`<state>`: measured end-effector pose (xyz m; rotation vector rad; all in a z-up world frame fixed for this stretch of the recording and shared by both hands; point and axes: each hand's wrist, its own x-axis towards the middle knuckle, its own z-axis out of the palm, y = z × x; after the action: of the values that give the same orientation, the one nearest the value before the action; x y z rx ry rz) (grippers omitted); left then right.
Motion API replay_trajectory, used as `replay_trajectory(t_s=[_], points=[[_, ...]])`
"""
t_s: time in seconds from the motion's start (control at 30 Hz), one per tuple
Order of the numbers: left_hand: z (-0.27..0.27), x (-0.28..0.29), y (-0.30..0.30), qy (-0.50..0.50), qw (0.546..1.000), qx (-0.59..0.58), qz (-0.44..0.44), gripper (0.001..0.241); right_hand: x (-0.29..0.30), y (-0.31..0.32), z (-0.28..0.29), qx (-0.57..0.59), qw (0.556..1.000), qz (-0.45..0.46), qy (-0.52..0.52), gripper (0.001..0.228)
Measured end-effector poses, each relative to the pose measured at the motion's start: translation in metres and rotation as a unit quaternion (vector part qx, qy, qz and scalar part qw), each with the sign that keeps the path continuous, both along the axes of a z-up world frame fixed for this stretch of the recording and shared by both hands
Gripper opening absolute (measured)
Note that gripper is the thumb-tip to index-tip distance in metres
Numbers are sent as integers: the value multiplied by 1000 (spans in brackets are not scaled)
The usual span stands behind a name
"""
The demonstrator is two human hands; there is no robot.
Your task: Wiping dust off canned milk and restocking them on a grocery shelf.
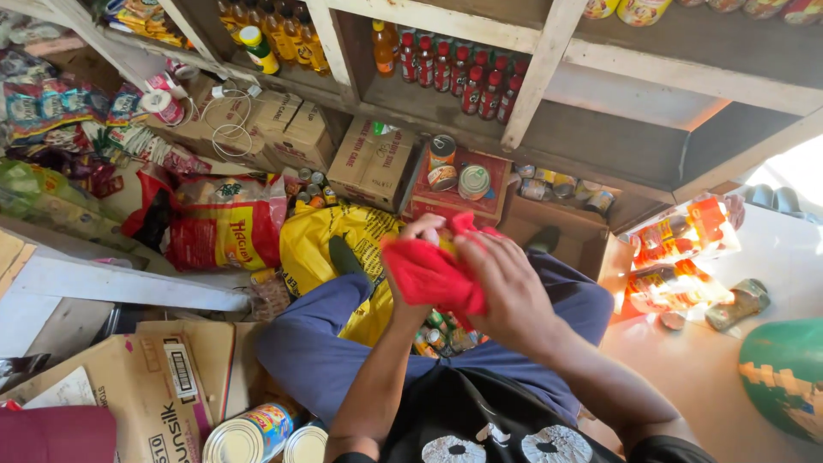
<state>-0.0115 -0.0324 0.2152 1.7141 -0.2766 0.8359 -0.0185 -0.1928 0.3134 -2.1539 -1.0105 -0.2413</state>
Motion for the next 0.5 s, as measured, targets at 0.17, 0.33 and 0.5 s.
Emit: replay_trajectory(t_s=[0.17, 0.33, 0.5], points=[[-45, 19, -5, 210, 923, -317, -64, 24, 12, -11, -15, 22, 994, 9, -104, 72], [-2, -7, 2, 88, 965, -205, -139, 31, 46, -31, -28, 89, 989, 58, 106, 58], [13, 1, 6, 161, 811, -525, -199, 18, 50, -42, -117, 336, 872, 74, 348, 48]])
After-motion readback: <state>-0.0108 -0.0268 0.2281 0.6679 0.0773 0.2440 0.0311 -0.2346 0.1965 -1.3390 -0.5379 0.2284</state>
